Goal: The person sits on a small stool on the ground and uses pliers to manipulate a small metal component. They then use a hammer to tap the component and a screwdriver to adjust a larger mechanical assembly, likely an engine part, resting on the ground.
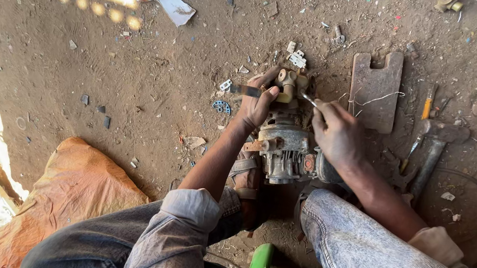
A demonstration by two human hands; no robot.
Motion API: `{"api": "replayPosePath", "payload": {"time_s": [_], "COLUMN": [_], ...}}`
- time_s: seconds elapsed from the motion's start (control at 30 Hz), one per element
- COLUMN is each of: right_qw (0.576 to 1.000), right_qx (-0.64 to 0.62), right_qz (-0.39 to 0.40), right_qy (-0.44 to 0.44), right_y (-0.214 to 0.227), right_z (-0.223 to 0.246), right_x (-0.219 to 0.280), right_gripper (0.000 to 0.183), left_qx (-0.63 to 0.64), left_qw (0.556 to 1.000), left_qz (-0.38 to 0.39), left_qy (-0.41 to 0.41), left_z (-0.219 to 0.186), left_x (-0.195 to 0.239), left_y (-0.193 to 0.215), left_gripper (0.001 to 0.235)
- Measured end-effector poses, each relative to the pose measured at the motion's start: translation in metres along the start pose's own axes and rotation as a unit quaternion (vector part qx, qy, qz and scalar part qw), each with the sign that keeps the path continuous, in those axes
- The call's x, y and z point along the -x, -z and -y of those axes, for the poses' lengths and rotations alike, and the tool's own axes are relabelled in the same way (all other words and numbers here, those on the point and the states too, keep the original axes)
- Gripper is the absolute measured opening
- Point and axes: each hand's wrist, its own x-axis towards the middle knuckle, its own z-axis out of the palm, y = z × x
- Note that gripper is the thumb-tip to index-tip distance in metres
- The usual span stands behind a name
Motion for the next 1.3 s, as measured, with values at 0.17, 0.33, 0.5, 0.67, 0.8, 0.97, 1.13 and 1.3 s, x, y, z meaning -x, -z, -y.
{"api": "replayPosePath", "payload": {"time_s": [0.17, 0.33, 0.5, 0.67, 0.8, 0.97, 1.13, 1.3], "right_qw": [0.998, 0.985, 0.986, 0.992, 0.980, 0.983, 0.982, 0.986], "right_qx": [0.041, 0.082, 0.005, -0.056, -0.040, 0.014, -0.036, -0.135], "right_qz": [0.046, 0.135, 0.117, 0.050, 0.150, 0.165, 0.157, 0.057], "right_qy": [-0.024, -0.069, -0.117, -0.103, -0.127, -0.084, -0.098, 0.080], "right_y": [-0.011, -0.007, -0.016, -0.008, -0.001, 0.002, 0.005, -0.009], "right_z": [0.019, 0.042, 0.042, 0.036, 0.042, 0.034, 0.020, -0.023], "right_x": [0.007, 0.006, 0.004, 0.000, -0.008, -0.021, -0.016, -0.004], "right_gripper": [0.036, 0.061, 0.063, 0.059, 0.058, 0.053, 0.052, 0.060], "left_qx": [0.007, 0.008, -0.019, -0.036, -0.030, -0.007, 0.051, 0.040], "left_qw": [1.000, 0.999, 1.000, 0.999, 0.999, 1.000, 0.999, 0.999], "left_qz": [0.000, -0.004, -0.008, -0.002, -0.006, 0.010, 0.006, -0.003], "left_qy": [-0.011, -0.038, -0.021, -0.016, -0.026, 0.010, 0.007, -0.001], "left_z": [0.006, 0.008, 0.007, 0.011, 0.012, 0.008, 0.005, 0.007], "left_x": [-0.002, -0.002, -0.002, -0.002, 0.000, -0.001, -0.003, -0.002], "left_y": [-0.002, -0.001, -0.001, -0.001, -0.001, -0.002, -0.003, -0.004], "left_gripper": [0.083, 0.082, 0.083, 0.084, 0.085, 0.091, 0.096, 0.090]}}
